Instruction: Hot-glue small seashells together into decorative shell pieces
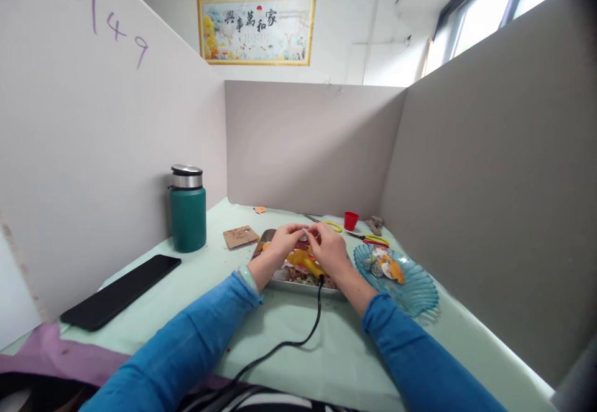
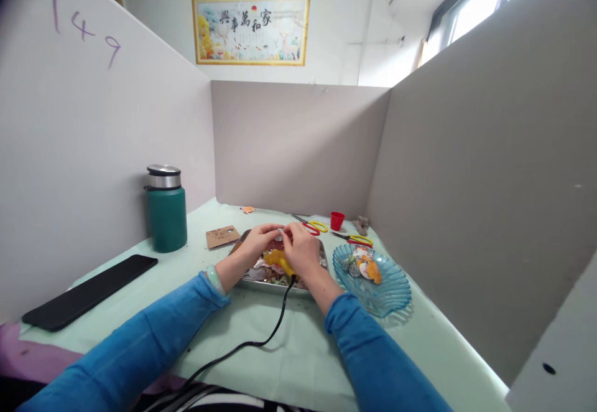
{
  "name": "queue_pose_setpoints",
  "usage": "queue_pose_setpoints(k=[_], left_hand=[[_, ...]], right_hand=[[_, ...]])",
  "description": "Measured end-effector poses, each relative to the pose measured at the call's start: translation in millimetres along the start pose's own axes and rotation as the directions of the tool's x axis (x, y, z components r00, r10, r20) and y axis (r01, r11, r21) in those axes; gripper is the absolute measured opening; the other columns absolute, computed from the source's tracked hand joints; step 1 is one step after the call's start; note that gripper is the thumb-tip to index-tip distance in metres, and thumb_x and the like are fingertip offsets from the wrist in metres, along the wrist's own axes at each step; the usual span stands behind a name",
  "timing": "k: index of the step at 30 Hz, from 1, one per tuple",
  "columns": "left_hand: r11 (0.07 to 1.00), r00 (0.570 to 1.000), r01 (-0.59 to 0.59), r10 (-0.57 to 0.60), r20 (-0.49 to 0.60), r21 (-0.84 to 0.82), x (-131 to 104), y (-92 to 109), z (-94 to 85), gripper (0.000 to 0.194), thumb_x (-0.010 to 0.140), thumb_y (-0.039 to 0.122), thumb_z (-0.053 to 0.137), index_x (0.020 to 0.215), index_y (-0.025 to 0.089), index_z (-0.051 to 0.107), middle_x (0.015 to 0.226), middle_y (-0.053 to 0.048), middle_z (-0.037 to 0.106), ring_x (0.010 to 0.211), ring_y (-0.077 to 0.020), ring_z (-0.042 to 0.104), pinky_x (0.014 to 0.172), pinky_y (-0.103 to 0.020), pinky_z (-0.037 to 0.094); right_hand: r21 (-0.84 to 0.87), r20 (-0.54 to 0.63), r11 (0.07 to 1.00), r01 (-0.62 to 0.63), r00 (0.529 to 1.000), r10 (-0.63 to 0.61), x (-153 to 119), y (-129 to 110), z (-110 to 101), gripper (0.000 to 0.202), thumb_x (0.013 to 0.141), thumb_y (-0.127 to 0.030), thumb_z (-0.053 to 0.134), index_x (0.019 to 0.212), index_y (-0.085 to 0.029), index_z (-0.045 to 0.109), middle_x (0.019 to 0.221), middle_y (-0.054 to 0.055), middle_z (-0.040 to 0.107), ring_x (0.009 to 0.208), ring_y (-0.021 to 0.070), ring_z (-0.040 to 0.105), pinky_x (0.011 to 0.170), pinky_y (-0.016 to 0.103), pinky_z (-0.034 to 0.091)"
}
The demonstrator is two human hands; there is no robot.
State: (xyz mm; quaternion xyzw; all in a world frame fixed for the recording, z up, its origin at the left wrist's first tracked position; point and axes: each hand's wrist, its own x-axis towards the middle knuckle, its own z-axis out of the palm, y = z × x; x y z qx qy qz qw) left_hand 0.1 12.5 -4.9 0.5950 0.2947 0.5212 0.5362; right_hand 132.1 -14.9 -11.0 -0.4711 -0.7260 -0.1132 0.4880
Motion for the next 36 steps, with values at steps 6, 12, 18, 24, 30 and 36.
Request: queue_pose_setpoints(k=[6, 12, 18, 24, 30, 36], left_hand=[[0.997, 1.000, 0.018, -0.016, 0.025, -0.078, -1.5, 1.8, 0.6, 0.026, 0.066, 0.024, 0.067, 0.089, 0.010, 0.068, 0.086, -0.011, 0.068, 0.071, -0.0170, 0.063, 0.069, -0.031, 0.050], [0.998, 0.999, 0.024, -0.023, 0.032, -0.053, -3.3, 4.7, 0.5, 0.027, 0.068, 0.024, 0.065, 0.090, 0.010, 0.068, 0.086, -0.011, 0.068, 0.064, -0.0137, 0.061, 0.062, -0.027, 0.049], [0.999, 0.999, 0.035, -0.035, 0.003, -0.020, -3.7, 7.5, 1.2, 0.021, 0.070, 0.021, 0.061, 0.086, 0.011, 0.068, 0.076, -0.008, 0.067, 0.055, -0.0103, 0.057, 0.056, -0.024, 0.047], [0.999, 1.000, 0.014, -0.015, -0.002, -0.036, -3.4, 6.1, 0.6, 0.017, 0.069, 0.020, 0.061, 0.082, 0.011, 0.067, 0.075, -0.007, 0.066, 0.056, -0.0101, 0.057, 0.056, -0.023, 0.046], [0.999, 0.999, -0.044, 0.043, -0.018, -0.024, -1.0, 3.1, -0.7, 0.017, 0.069, 0.022, 0.060, 0.081, 0.011, 0.066, 0.074, -0.006, 0.064, 0.056, -0.0093, 0.056, 0.056, -0.022, 0.046], [0.994, 0.996, -0.092, 0.092, -0.006, 0.056, -0.8, 2.9, -0.5, 0.020, 0.071, 0.024, 0.058, 0.084, 0.011, 0.067, 0.078, -0.007, 0.065, 0.059, -0.0099, 0.056, 0.058, -0.022, 0.046]], right_hand=[[-0.027, 0.009, 0.999, 0.029, 1.000, -0.029, -0.5, -1.6, -1.8, 0.013, 0.085, -0.026, 0.045, 0.084, -0.021, 0.056, 0.081, 0.004, 0.061, 0.069, 0.0156, 0.054, 0.064, 0.025, 0.037], [-0.024, 0.004, 1.000, 0.018, 1.000, -0.018, -0.8, -1.4, -0.6, 0.014, 0.086, -0.027, 0.044, 0.085, -0.020, 0.056, 0.082, 0.005, 0.061, 0.070, 0.0162, 0.055, 0.064, 0.025, 0.037], [-0.014, 0.030, 0.998, 0.060, 0.998, -0.059, -1.1, -2.7, -1.8, 0.014, 0.086, -0.026, 0.044, 0.089, -0.019, 0.057, 0.088, 0.006, 0.061, 0.076, 0.0171, 0.055, 0.067, 0.026, 0.039], [0.006, 0.032, 0.997, 0.076, 0.997, -0.076, -0.8, -3.0, -1.8, 0.016, 0.087, -0.027, 0.044, 0.091, -0.019, 0.058, 0.090, 0.007, 0.060, 0.077, 0.0172, 0.055, 0.069, 0.027, 0.040], [0.056, 0.008, 0.995, 0.077, 0.997, -0.078, -0.1, -4.3, -2.0, 0.016, 0.088, -0.026, 0.043, 0.090, -0.019, 0.057, 0.089, 0.006, 0.060, 0.078, 0.0164, 0.055, 0.070, 0.026, 0.041], [0.054, 0.009, 0.996, 0.066, 0.998, -0.066, -0.6, -4.6, -2.3, 0.015, 0.086, -0.023, 0.043, 0.091, -0.019, 0.057, 0.089, 0.006, 0.061, 0.076, 0.0160, 0.055, 0.069, 0.026, 0.040]])
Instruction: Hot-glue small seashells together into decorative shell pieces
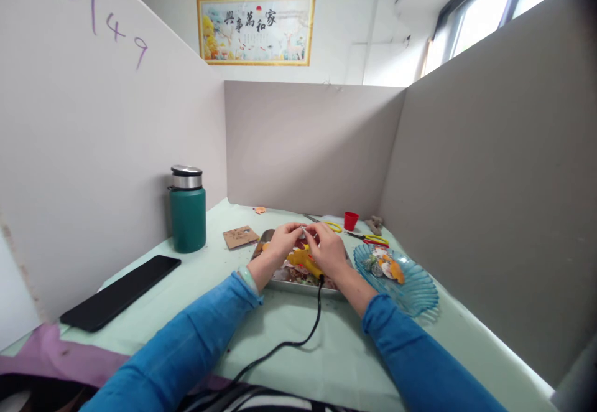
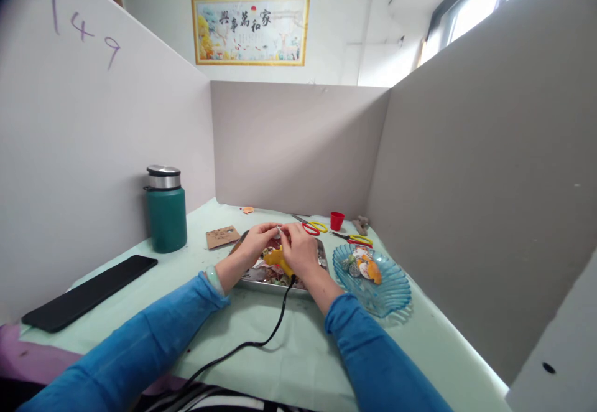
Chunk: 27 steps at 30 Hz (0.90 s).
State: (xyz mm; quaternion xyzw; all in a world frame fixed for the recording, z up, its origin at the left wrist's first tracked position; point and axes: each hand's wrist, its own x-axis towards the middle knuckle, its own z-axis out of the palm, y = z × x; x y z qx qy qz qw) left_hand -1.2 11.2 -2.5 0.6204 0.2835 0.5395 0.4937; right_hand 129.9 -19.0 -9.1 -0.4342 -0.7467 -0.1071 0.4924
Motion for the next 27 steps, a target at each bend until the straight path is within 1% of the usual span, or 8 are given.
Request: queue_pose_setpoints(k=[5, 11, 13, 17, 22, 27], left_hand=[[0.999, 0.999, -0.011, 0.009, 0.049, 0.043, -2.4, 0.7, 1.1, 0.025, 0.072, 0.025, 0.059, 0.092, 0.012, 0.068, 0.088, -0.009, 0.067, 0.069, -0.0128, 0.059, 0.064, -0.024, 0.048], [0.995, 0.997, 0.074, -0.072, 0.027, -0.065, -1.7, 0.0, 1.5, 0.028, 0.072, 0.025, 0.060, 0.096, 0.011, 0.067, 0.088, -0.011, 0.067, 0.070, -0.0144, 0.061, 0.068, -0.028, 0.049], [0.993, 0.996, 0.081, -0.079, 0.027, -0.087, -1.6, 0.1, 1.4, 0.028, 0.071, 0.025, 0.061, 0.094, 0.010, 0.066, 0.089, -0.011, 0.067, 0.070, -0.0150, 0.061, 0.069, -0.029, 0.050], [0.992, 0.998, 0.061, -0.058, 0.034, -0.111, -1.0, -1.4, 0.3, 0.028, 0.069, 0.027, 0.065, 0.092, 0.011, 0.067, 0.091, -0.011, 0.067, 0.073, -0.0156, 0.062, 0.072, -0.030, 0.050], [0.994, 0.999, 0.042, -0.042, 0.007, -0.100, 1.6, -5.5, -1.4, 0.032, 0.068, 0.030, 0.066, 0.094, 0.011, 0.067, 0.092, -0.011, 0.068, 0.075, -0.0168, 0.063, 0.075, -0.032, 0.050], [0.990, 0.998, 0.066, -0.064, 0.019, -0.128, 1.4, -3.2, -0.7, 0.035, 0.067, 0.031, 0.067, 0.095, 0.010, 0.066, 0.092, -0.013, 0.067, 0.075, -0.0176, 0.063, 0.077, -0.034, 0.049]], right_hand=[[-0.043, -0.021, 0.997, -0.066, 0.998, 0.065, 0.3, 0.5, 0.7, 0.012, 0.085, -0.022, 0.044, 0.086, -0.019, 0.056, 0.084, 0.004, 0.061, 0.071, 0.0150, 0.054, 0.066, 0.025, 0.039], [-0.050, -0.052, 0.992, -0.116, 0.992, 0.114, 0.2, 2.9, 1.8, 0.011, 0.084, -0.023, 0.043, 0.083, -0.019, 0.054, 0.081, 0.003, 0.060, 0.069, 0.0142, 0.053, 0.063, 0.024, 0.037], [-0.050, -0.059, 0.991, -0.121, 0.991, 0.118, 0.0, 3.8, 2.1, 0.011, 0.084, -0.022, 0.043, 0.082, -0.019, 0.053, 0.080, 0.003, 0.059, 0.068, 0.0143, 0.053, 0.063, 0.024, 0.037], [-0.041, -0.053, 0.993, -0.108, 0.993, 0.105, -0.1, 3.9, 2.0, 0.011, 0.084, -0.023, 0.043, 0.082, -0.020, 0.053, 0.080, 0.003, 0.059, 0.068, 0.0145, 0.053, 0.063, 0.024, 0.037], [-0.040, -0.050, 0.997, -0.068, 0.997, 0.066, 0.4, 2.9, 1.7, 0.011, 0.085, -0.023, 0.043, 0.082, -0.020, 0.054, 0.081, 0.003, 0.059, 0.070, 0.0150, 0.053, 0.064, 0.025, 0.038], [-0.060, -0.028, 0.998, -0.032, 0.999, 0.030, 0.1, 3.5, 1.4, 0.011, 0.085, -0.023, 0.044, 0.083, -0.019, 0.054, 0.083, 0.004, 0.060, 0.071, 0.0155, 0.053, 0.065, 0.025, 0.038]])
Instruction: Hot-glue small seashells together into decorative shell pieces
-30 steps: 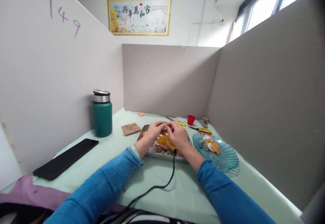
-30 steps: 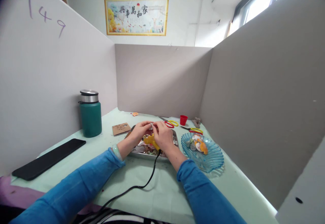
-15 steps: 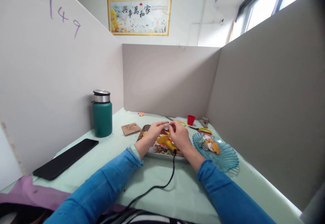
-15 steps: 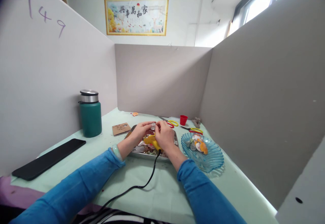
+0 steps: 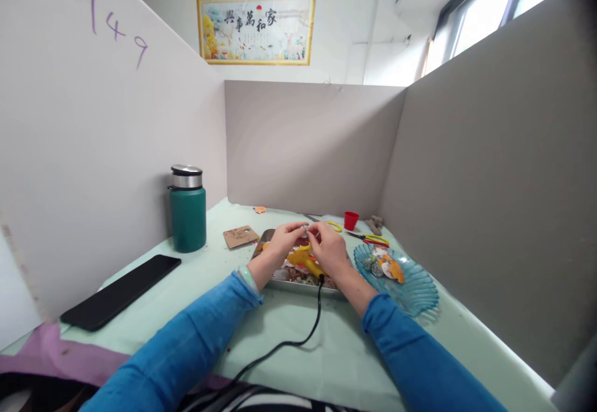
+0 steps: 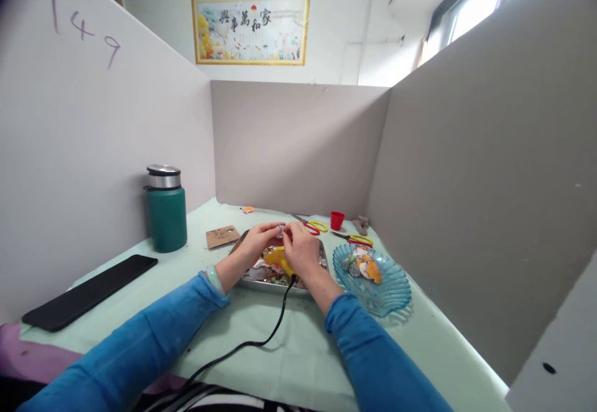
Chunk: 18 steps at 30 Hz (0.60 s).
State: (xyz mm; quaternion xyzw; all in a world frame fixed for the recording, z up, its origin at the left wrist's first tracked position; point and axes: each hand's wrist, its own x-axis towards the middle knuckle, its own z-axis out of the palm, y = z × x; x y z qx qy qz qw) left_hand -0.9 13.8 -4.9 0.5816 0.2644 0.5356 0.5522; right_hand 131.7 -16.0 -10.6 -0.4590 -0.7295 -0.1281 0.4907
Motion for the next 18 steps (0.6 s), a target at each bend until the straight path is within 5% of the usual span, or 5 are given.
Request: queue_pose_setpoints(k=[18], left_hand=[[1.000, 1.000, -0.022, 0.022, 0.013, 0.021, -1.1, 0.3, 1.0, 0.028, 0.070, 0.032, 0.065, 0.090, 0.012, 0.067, 0.083, -0.009, 0.068, 0.067, -0.0150, 0.062, 0.069, -0.029, 0.050]], right_hand=[[-0.001, 0.043, 1.000, -0.021, 0.999, 0.021, 0.1, -2.4, -1.9, 0.011, 0.084, -0.024, 0.046, 0.087, -0.018, 0.055, 0.087, 0.005, 0.060, 0.073, 0.0156, 0.054, 0.065, 0.025, 0.038]])
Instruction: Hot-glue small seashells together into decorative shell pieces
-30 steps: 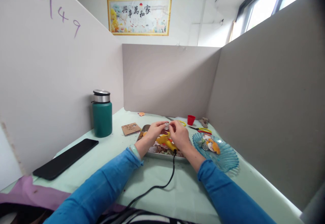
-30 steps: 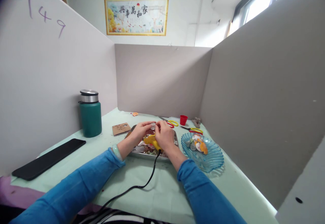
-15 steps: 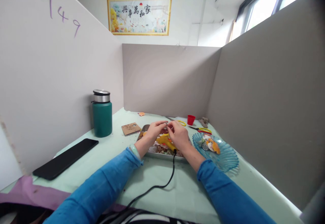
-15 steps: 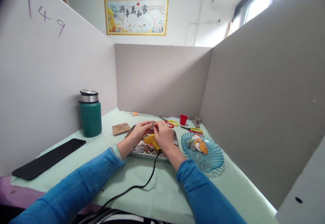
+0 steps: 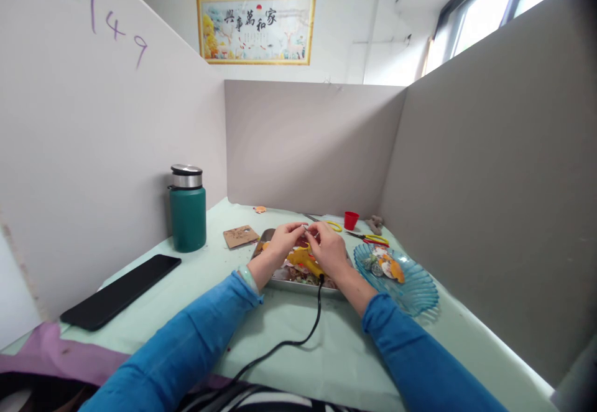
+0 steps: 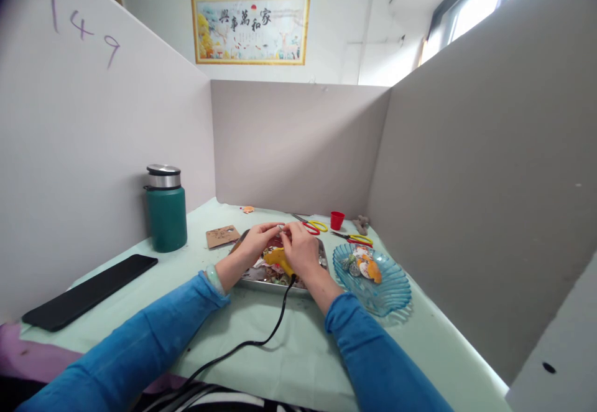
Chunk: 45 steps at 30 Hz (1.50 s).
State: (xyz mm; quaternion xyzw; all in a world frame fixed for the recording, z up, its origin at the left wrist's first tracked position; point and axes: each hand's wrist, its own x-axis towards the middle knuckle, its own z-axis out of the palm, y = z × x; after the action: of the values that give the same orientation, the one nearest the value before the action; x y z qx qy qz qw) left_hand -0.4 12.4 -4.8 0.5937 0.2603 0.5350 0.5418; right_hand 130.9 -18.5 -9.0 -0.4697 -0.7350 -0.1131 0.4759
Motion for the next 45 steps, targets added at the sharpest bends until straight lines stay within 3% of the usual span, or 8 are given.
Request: queue_pose_setpoints(k=[12, 20, 28, 34, 38, 41, 43, 45], left_hand=[[0.996, 0.999, -0.022, 0.025, -0.027, 0.085, 0, 0, -0.3, 0.025, 0.071, 0.027, 0.061, 0.089, 0.011, 0.067, 0.081, -0.008, 0.067, 0.066, -0.0136, 0.061, 0.066, -0.028, 0.050], [0.996, 0.970, -0.057, 0.071, -0.232, 0.065, 7, -2, -6.0, 0.026, 0.068, 0.026, 0.061, 0.089, 0.012, 0.065, 0.080, -0.007, 0.065, 0.062, -0.0134, 0.060, 0.064, -0.028, 0.050], [0.990, 0.889, -0.137, 0.118, -0.442, -0.013, 11, -5, -15.8, 0.032, 0.065, 0.033, 0.061, 0.090, 0.013, 0.060, 0.074, -0.005, 0.061, 0.064, -0.0135, 0.060, 0.062, -0.027, 0.049], [0.985, 0.851, -0.165, 0.169, -0.497, 0.053, 11, -4, -16.9, 0.033, 0.069, 0.036, 0.057, 0.093, 0.013, 0.058, 0.072, -0.004, 0.060, 0.063, -0.0127, 0.059, 0.059, -0.024, 0.047], [0.966, 0.797, -0.237, 0.254, -0.547, 0.104, 13, -6, -18.9, 0.031, 0.071, 0.039, 0.055, 0.090, 0.014, 0.055, 0.074, -0.003, 0.059, 0.063, -0.0118, 0.058, 0.060, -0.024, 0.047], [0.954, 0.757, -0.268, 0.297, -0.582, 0.137, 14, -6, -20.4, 0.030, 0.072, 0.038, 0.054, 0.092, 0.016, 0.055, 0.080, -0.003, 0.059, 0.063, -0.0111, 0.058, 0.061, -0.024, 0.047], [0.955, 0.741, -0.262, 0.292, -0.605, 0.140, 13, -5, -21.0, 0.031, 0.073, 0.038, 0.054, 0.095, 0.017, 0.054, 0.083, -0.004, 0.059, 0.064, -0.0108, 0.058, 0.061, -0.024, 0.047], [0.959, 0.734, -0.251, 0.279, -0.619, 0.135, 12, -4, -21.3, 0.031, 0.073, 0.037, 0.054, 0.097, 0.016, 0.054, 0.084, -0.004, 0.059, 0.064, -0.0108, 0.058, 0.061, -0.024, 0.047]], right_hand=[[0.022, 0.013, 1.000, 0.006, 1.000, -0.007, 0, -1, 0, 0.010, 0.083, -0.025, 0.048, 0.084, -0.019, 0.055, 0.083, 0.004, 0.061, 0.071, 0.0153, 0.054, 0.065, 0.024, 0.038], [-0.060, 0.093, 0.997, -0.038, 0.995, 0.044, 1, 2, -2, 0.020, 0.086, -0.037, 0.047, 0.080, -0.021, 0.057, 0.071, 0.001, 0.062, 0.065, 0.0143, 0.056, 0.060, 0.024, 0.035], [-0.263, 0.435, 0.964, -0.020, 0.890, 0.138, 0, 8, -4, 0.048, 0.060, -0.069, 0.058, 0.069, -0.022, 0.061, 0.060, 0.003, 0.060, 0.055, 0.0169, 0.055, 0.048, 0.024, 0.027], [-0.322, 0.552, 0.947, -0.023, 0.808, 0.207, -2, 8, -5, 0.034, 0.053, -0.052, 0.070, 0.067, -0.022, 0.060, 0.061, 0.004, 0.061, 0.053, 0.0176, 0.055, 0.046, 0.024, 0.029], [-0.243, 0.515, 0.964, -0.112, 0.827, 0.226, 1, 16, -1, 0.020, 0.057, -0.038, 0.069, 0.062, -0.021, 0.059, 0.056, 0.001, 0.060, 0.049, 0.0146, 0.053, 0.045, 0.023, 0.030], [-0.015, 0.540, 0.965, -0.262, 0.810, 0.229, 7, 24, -3, 0.017, 0.059, -0.035, 0.068, 0.060, -0.021, 0.059, 0.046, -0.003, 0.054, 0.039, 0.0107, 0.047, 0.041, 0.021, 0.029], [0.144, 0.588, 0.886, -0.441, 0.758, 0.281, 12, 27, -6, 0.020, 0.061, -0.037, 0.068, 0.058, -0.020, 0.058, 0.041, -0.004, 0.051, 0.034, 0.0093, 0.044, 0.037, 0.020, 0.028], [0.279, 0.632, 0.721, -0.635, 0.686, 0.360, 16, 29, -11, 0.023, 0.061, -0.038, 0.068, 0.058, -0.019, 0.055, 0.041, -0.004, 0.050, 0.032, 0.0083, 0.041, 0.035, 0.020, 0.028]])
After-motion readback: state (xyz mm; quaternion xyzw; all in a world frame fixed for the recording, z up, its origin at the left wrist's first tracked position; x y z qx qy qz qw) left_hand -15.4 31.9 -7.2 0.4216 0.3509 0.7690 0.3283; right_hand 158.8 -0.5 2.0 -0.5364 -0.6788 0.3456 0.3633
